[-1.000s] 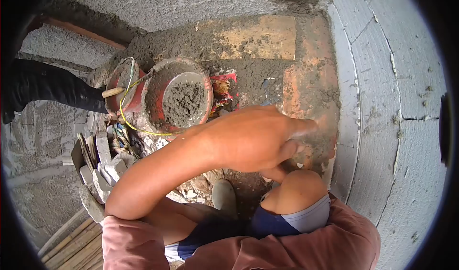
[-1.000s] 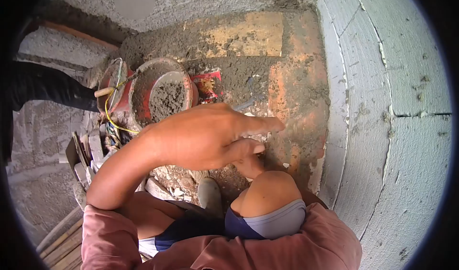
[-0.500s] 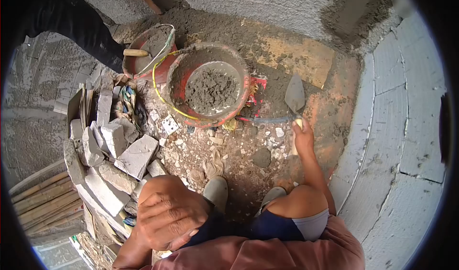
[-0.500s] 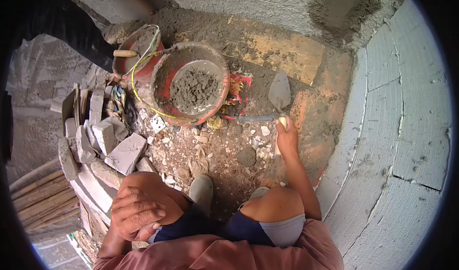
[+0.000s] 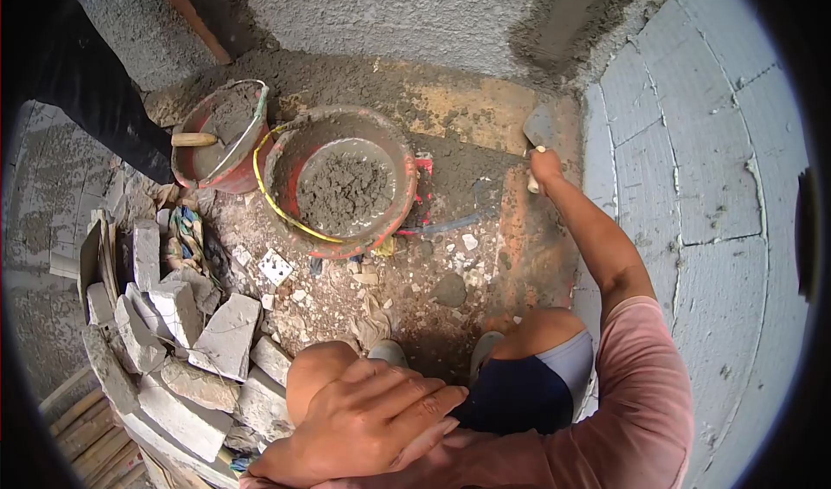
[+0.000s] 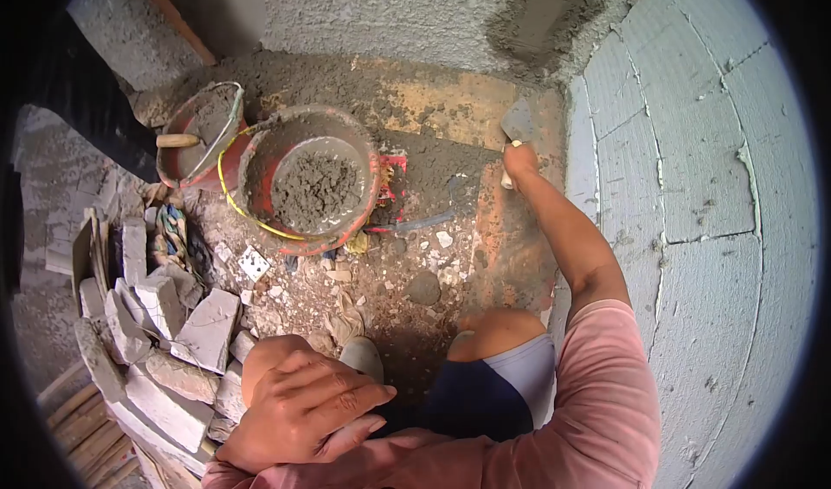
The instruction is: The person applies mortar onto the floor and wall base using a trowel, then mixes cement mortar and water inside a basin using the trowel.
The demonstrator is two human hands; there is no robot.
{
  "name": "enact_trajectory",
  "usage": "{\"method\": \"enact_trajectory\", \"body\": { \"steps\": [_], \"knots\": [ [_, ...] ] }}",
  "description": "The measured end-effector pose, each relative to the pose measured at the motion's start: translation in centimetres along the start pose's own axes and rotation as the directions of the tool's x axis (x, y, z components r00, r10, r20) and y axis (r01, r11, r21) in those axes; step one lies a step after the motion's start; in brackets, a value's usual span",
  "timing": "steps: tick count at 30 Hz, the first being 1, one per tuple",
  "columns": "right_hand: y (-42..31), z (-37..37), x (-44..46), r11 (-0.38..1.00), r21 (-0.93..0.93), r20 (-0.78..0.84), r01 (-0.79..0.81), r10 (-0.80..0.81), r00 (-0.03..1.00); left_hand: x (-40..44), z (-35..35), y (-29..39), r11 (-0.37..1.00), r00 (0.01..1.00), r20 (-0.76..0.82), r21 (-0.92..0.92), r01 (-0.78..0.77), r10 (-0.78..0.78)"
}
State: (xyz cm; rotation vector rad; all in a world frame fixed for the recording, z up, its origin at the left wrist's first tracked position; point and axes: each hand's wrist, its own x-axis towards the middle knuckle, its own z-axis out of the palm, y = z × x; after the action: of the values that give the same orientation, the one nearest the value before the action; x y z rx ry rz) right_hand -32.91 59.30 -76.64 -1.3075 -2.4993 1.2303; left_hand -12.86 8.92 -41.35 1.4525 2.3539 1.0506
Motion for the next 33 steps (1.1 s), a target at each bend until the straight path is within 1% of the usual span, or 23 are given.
{"method": "enact_trajectory", "body": {
  "steps": [1,4,6,8,11,14,16,19,20,22,24,27,30,33],
  "knots": [
    [-1.3,0.4,-0.4,0.999,-0.028,0.034,-0.032,0.033,0.999,-0.4,0.0,-0.2,0.999,0.998,0.034,-0.028,-0.047,0.048],
    [-4.3,3.8,-2.1,0.956,-0.265,0.095,0.127,-0.105,0.99,-0.4,-0.9,0.1,0.995,0.994,0.084,-0.078,-0.068,0.075],
    [-6.8,7.8,-6.0,0.847,-0.455,0.149,0.276,-0.234,0.961,-1.0,-1.3,0.0,0.989,0.987,0.138,-0.134,-0.065,0.084],
    [-9.2,11.8,-8.4,0.742,-0.48,0.327,0.469,-0.344,0.88,-1.5,-1.5,-0.1,0.98,0.977,0.189,-0.188,-0.064,0.1],
    [-14.1,14.2,-10.8,0.675,-0.394,0.434,0.624,-0.461,0.774,-2.1,-1.6,-1.0,0.961,0.972,0.164,-0.248,-0.127,0.17],
    [-15.8,14.2,-7.9,0.764,-0.389,0.185,0.514,-0.482,0.856,-3.3,-1.4,-1.8,0.964,0.966,0.23,-0.261,-0.058,0.12],
    [-15.1,14.9,-1.0,0.837,-0.41,0.132,0.362,-0.338,0.932,-3.8,-1.9,-2.0,0.962,0.966,0.239,-0.27,-0.033,0.1],
    [-17.3,12.9,0.7,0.773,-0.519,0.309,0.363,-0.227,0.924,-4.5,-1.8,-2.5,0.973,0.974,0.216,-0.229,-0.016,0.067],
    [-17.6,14.2,0.9,0.742,-0.515,0.284,0.428,-0.324,0.903,-4.4,-1.5,-2.4,0.975,0.974,0.219,-0.221,-0.015,0.065],
    [-17.0,19.7,2.4,0.654,-0.52,0.237,0.55,-0.508,0.828,-3.9,-1.6,-2.9,0.977,0.975,0.217,-0.213,-0.002,0.05],
    [-21.2,18.4,-3.0,0.649,-0.485,0.365,0.586,-0.459,0.81,-3.3,-1.6,-3.1,0.977,0.973,0.226,-0.211,0.007,0.041],
    [-23.9,15.8,-5.4,0.407,-0.549,0.514,0.73,-0.525,0.679,-2.7,-1.7,-3.5,0.98,0.971,0.234,-0.2,0.004,0.044],
    [-23.4,13.5,-6.1,0.435,-0.57,0.308,0.697,-0.673,0.672,-2.5,-1.8,-3.8,0.981,0.973,0.229,-0.195,0.004,0.042],
    [-20.3,12.6,-5.4,0.488,-0.524,0.022,0.698,-0.812,0.583,-2.2,-2.0,-4.0,0.982,0.976,0.215,-0.189,-0.004,0.045]
  ]
}}
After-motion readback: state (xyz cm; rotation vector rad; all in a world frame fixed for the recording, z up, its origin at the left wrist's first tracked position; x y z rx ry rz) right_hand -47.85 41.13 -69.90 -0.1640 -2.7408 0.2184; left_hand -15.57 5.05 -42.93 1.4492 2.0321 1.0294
